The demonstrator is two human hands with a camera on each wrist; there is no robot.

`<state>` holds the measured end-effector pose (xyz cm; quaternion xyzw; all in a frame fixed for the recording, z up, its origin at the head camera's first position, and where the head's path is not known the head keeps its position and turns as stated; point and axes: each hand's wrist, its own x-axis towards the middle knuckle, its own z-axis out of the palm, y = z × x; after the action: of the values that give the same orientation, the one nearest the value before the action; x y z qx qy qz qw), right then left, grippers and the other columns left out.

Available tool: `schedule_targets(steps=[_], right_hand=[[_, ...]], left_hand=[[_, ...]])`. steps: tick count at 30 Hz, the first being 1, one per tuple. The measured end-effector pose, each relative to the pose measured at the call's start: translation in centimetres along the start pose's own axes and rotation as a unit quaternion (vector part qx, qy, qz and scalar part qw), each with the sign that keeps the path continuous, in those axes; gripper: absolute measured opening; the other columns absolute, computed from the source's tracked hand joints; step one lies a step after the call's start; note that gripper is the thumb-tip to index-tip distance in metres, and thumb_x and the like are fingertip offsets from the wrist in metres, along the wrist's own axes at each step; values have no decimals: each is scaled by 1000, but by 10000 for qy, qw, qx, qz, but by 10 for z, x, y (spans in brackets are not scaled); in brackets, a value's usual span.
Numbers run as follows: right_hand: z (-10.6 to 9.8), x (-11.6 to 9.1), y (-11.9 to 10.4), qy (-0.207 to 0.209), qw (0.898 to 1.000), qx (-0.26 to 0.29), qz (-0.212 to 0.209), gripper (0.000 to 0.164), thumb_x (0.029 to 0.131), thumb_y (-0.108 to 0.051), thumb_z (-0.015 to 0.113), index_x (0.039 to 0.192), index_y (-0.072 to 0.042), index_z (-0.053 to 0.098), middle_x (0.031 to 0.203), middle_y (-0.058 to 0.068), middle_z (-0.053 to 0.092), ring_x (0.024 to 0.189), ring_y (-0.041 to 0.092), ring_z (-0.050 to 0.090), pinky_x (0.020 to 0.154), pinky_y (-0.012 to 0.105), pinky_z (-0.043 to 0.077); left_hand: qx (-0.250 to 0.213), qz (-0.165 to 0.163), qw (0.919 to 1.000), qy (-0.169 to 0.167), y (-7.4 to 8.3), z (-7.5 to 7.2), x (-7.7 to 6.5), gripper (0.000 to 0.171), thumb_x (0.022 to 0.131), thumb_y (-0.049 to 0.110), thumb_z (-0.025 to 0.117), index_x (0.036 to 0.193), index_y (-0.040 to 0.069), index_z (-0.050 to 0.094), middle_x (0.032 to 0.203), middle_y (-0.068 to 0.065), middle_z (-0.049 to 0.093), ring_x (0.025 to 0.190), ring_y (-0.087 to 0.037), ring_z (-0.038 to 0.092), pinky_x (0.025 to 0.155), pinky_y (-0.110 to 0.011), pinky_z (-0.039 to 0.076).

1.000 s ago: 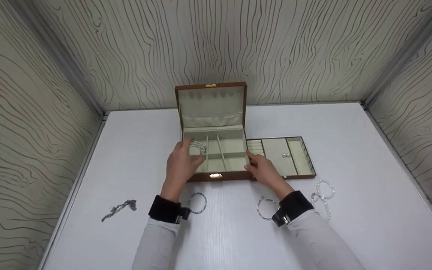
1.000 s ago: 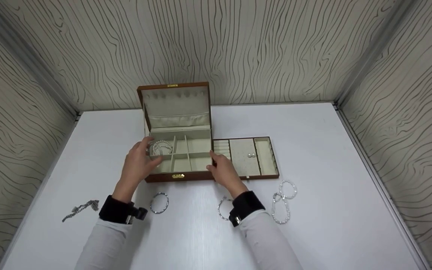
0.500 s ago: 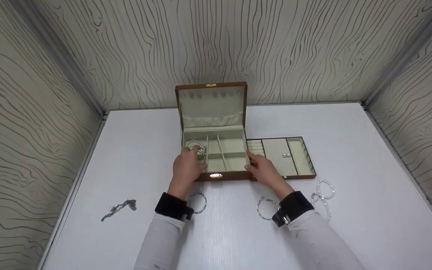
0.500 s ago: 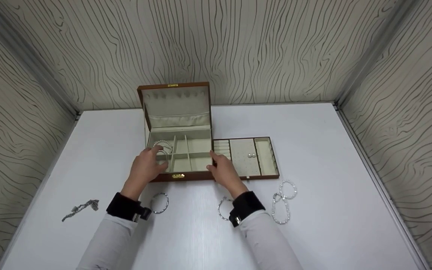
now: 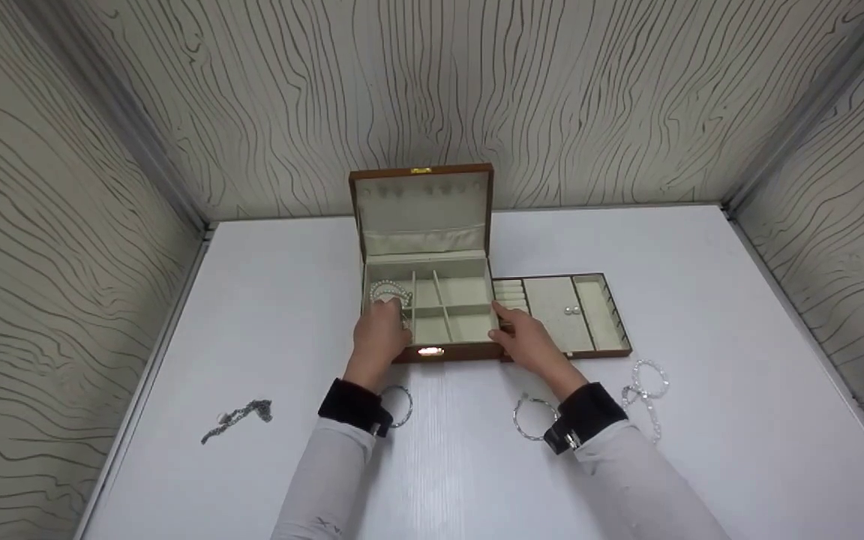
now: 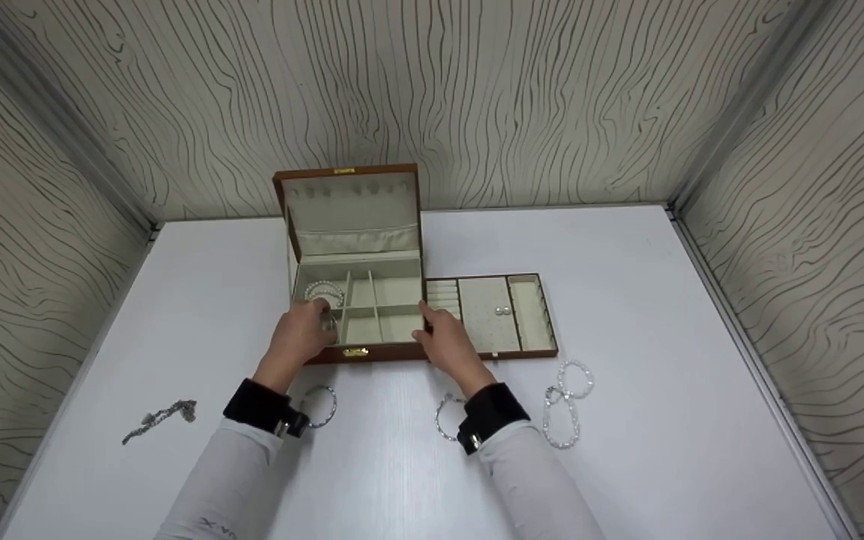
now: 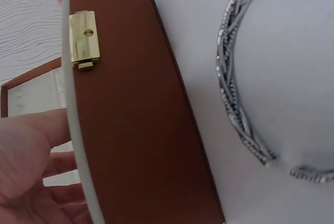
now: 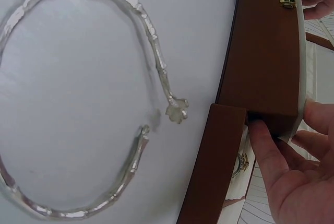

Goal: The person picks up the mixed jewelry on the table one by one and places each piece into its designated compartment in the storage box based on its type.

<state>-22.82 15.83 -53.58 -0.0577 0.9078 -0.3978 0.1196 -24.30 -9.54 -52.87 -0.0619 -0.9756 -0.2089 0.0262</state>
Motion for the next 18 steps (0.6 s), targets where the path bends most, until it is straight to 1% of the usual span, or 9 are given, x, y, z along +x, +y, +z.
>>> schedule_targets(steps=[1,3,8,10,13,15,18], right_hand=[[0,0,0,6,10000,1,-18,60,99,-17,59,152,-4,33,146,25,41,123,34,52,95,44,48],[0,0,1,6,10000,10,-36,60,99,-16,59,152,-4,33,146,25,41,124,35,51,95,44,48],[0,-1,1,-2,10000,35,-9,60,99,-16,58,152,-5,33,145,24,43,115,31,57,86,39,54],[0,-1,1,0,10000,29,-9,60,99,-16,59,152,-5,33,144,24,44,116,31,57,86,38,53],[0,0,1,-16,10000,28,-33,60,99,-16,58,152,-5,32,144,24,44,118,32,56,88,40,53],[0,0,1,-4,10000,-4,-49,60,99,-16,58,152,-5,32,144,24,44,121,33,54,91,41,51],[0,0,2,-2,10000,-60,-61,60,100,-16,58,152,-4,32,144,24,44,123,34,52,93,43,50]], left_hand=[[30,-21,10000,-44,0,1,0,20,74,1,73,93,0,66,81,-14,62,72,-28,61,56,-39,53],[70,-73,9999,-128,-1,2,0,21,75,3,73,95,0,67,84,-16,62,75,-30,62,57,-41,53],[115,-184,9994,-283,0,1,-1,24,78,5,72,101,-1,67,91,-18,61,80,-31,62,59,-41,54],[109,-205,9991,-345,0,1,-2,25,79,6,72,102,-1,66,91,-18,61,80,-31,62,59,-41,54],[88,-237,9988,-423,1,0,-2,23,83,7,70,103,-1,65,92,-19,61,79,-32,63,59,-42,54],[77,-261,9985,-467,1,0,-3,20,86,8,67,103,-3,65,93,-20,61,80,-33,64,59,-43,54],[63,-286,9984,-488,1,1,-4,15,89,11,65,94,-3,67,92,-21,62,78,-33,64,59,-44,54]])
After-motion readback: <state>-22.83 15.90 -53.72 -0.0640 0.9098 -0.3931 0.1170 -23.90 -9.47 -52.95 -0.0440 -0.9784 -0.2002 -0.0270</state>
